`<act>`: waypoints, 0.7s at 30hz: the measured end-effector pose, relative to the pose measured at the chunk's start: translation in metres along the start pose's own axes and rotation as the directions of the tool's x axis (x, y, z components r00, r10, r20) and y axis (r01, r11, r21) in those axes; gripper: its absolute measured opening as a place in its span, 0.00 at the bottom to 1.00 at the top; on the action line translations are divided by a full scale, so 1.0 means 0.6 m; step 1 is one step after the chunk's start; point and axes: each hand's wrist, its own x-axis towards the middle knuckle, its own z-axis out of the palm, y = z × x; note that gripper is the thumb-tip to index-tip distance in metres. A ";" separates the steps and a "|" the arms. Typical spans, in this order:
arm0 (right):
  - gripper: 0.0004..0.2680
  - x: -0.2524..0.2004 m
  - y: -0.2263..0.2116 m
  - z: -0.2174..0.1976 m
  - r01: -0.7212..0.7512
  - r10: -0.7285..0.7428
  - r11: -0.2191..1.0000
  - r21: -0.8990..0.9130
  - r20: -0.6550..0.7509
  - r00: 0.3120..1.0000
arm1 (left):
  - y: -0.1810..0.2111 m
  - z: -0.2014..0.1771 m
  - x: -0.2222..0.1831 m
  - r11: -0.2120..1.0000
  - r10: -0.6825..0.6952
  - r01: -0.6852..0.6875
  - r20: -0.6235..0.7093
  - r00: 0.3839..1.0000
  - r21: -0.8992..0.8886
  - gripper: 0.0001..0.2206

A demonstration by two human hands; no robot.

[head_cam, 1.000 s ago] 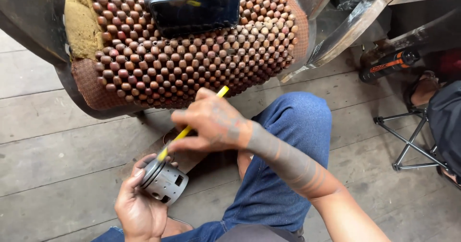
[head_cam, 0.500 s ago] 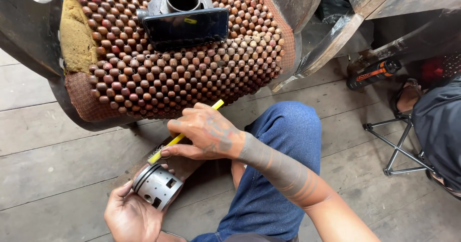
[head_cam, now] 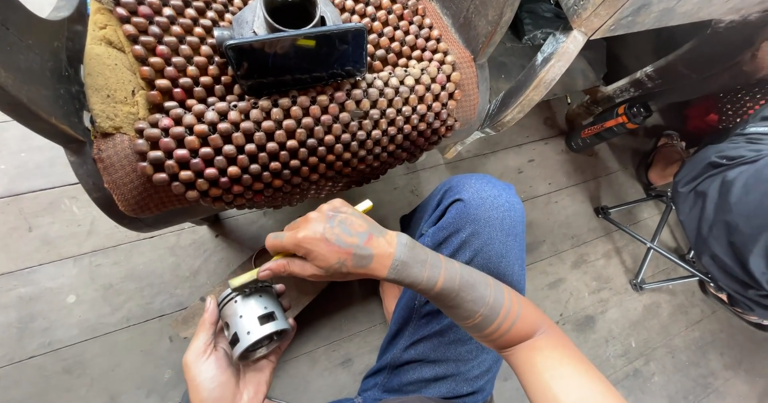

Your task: Brushing the exterior of a motorcycle piston using a small brush to remove debris.

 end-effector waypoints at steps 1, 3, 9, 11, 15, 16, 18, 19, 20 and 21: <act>0.14 0.001 0.000 0.003 0.000 0.000 1.000 0.000 0.001 1.000 | 0.000 -0.001 0.001 1.000 -0.001 0.001 -0.001 1.000 -0.001 0.27; 0.11 0.003 0.000 0.011 -0.020 0.021 1.000 0.003 -0.034 0.999 | 0.003 -0.003 0.003 1.000 0.009 -0.009 -0.001 1.000 -0.015 0.28; 0.07 -0.002 -0.003 0.031 0.021 -0.022 0.999 -0.043 -0.032 0.999 | 0.033 0.084 -0.023 0.999 -0.054 0.049 -0.320 0.946 -0.023 0.28; 0.07 -0.005 -0.005 0.030 0.022 -0.023 0.998 -0.063 -0.016 1.000 | 0.026 0.067 -0.020 0.998 -0.064 0.057 -0.281 0.958 -0.033 0.28; 0.06 -0.006 -0.002 0.031 0.007 -0.007 0.999 -0.054 -0.006 1.000 | 0.024 0.056 -0.018 0.994 -0.107 0.106 -0.166 0.980 -0.015 0.31; 0.06 -0.007 -0.001 0.034 0.010 -0.010 0.999 -0.052 -0.005 1.000 | 0.024 0.056 -0.018 0.994 -0.105 0.104 -0.169 0.980 -0.016 0.31; 0.07 -0.008 0.001 0.038 0.028 -0.032 0.994 -0.105 -0.038 0.999 | 0.025 0.054 -0.019 0.995 -0.094 0.090 -0.134 0.987 -0.029 0.28; 0.07 -0.009 0.002 0.032 0.032 -0.036 0.994 -0.101 -0.036 0.999 | 0.018 0.046 -0.013 0.996 -0.091 0.087 -0.137 0.986 -0.032 0.28; 0.07 -0.009 0.002 0.029 0.057 -0.061 0.995 -0.079 -0.050 0.997 | 0.012 0.035 -0.012 0.994 -0.020 0.017 -0.027 0.999 -0.109 0.26; 0.09 -0.008 0.001 0.028 0.083 -0.086 0.995 -0.057 -0.064 0.994 | 0.008 0.023 -0.010 0.981 0.055 -0.039 0.081 0.995 -0.193 0.23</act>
